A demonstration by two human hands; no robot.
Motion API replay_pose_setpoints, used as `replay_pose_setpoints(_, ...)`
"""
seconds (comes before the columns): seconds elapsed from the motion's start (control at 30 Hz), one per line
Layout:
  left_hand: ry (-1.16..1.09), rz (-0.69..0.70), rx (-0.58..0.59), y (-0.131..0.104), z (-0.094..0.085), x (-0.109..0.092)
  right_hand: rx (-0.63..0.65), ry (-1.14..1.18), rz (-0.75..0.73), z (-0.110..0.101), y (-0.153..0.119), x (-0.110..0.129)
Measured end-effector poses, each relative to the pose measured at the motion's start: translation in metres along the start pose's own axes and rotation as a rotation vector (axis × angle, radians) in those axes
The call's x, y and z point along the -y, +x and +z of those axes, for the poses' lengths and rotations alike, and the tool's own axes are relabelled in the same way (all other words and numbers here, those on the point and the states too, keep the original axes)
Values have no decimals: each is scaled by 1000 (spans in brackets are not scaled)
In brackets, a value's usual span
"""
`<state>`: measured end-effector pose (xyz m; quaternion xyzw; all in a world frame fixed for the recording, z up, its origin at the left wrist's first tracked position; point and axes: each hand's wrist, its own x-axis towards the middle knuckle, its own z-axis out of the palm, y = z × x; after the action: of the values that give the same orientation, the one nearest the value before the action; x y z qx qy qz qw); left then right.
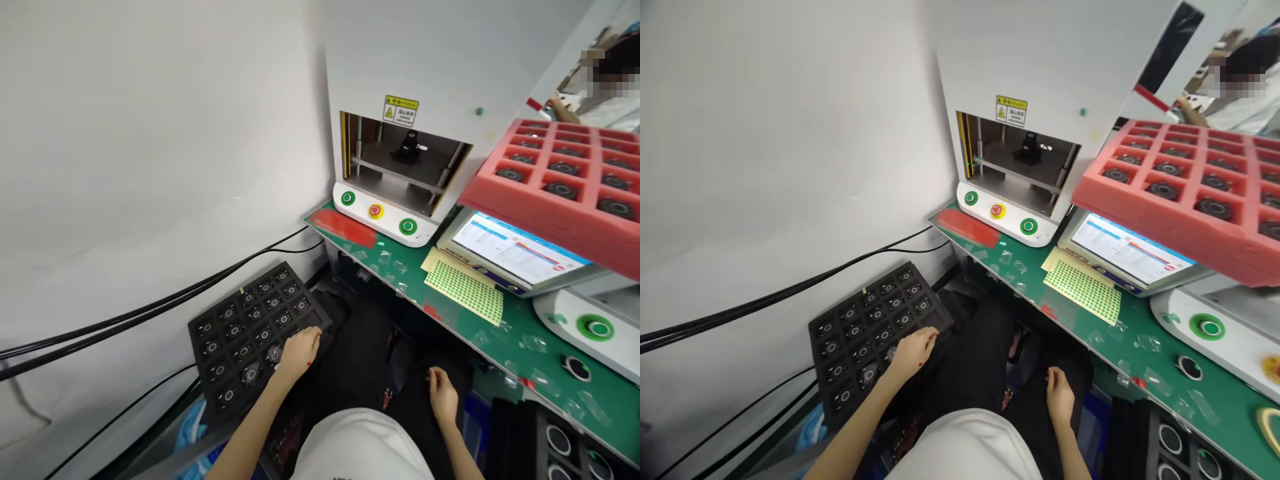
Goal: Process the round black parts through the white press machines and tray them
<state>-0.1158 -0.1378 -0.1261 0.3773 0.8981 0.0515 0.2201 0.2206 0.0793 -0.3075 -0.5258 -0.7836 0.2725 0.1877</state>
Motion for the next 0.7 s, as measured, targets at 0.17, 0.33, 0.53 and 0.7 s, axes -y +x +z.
replay_pose_setpoints(0.17,-30,-53,-2,12,2,11,10,-16,26,0,-2,3)
replay_pose_setpoints(0.33,-22,-124,36,22,4,28,37,-23,25,4,-4,3)
replay_pose_setpoints(0.53,54,-76,116,33,5,41,12,-24,46,11,-6,13)
replay_pose_setpoints(0.7,-7,-28,176,53,11,49,-7,-27,68,12,-1,19)
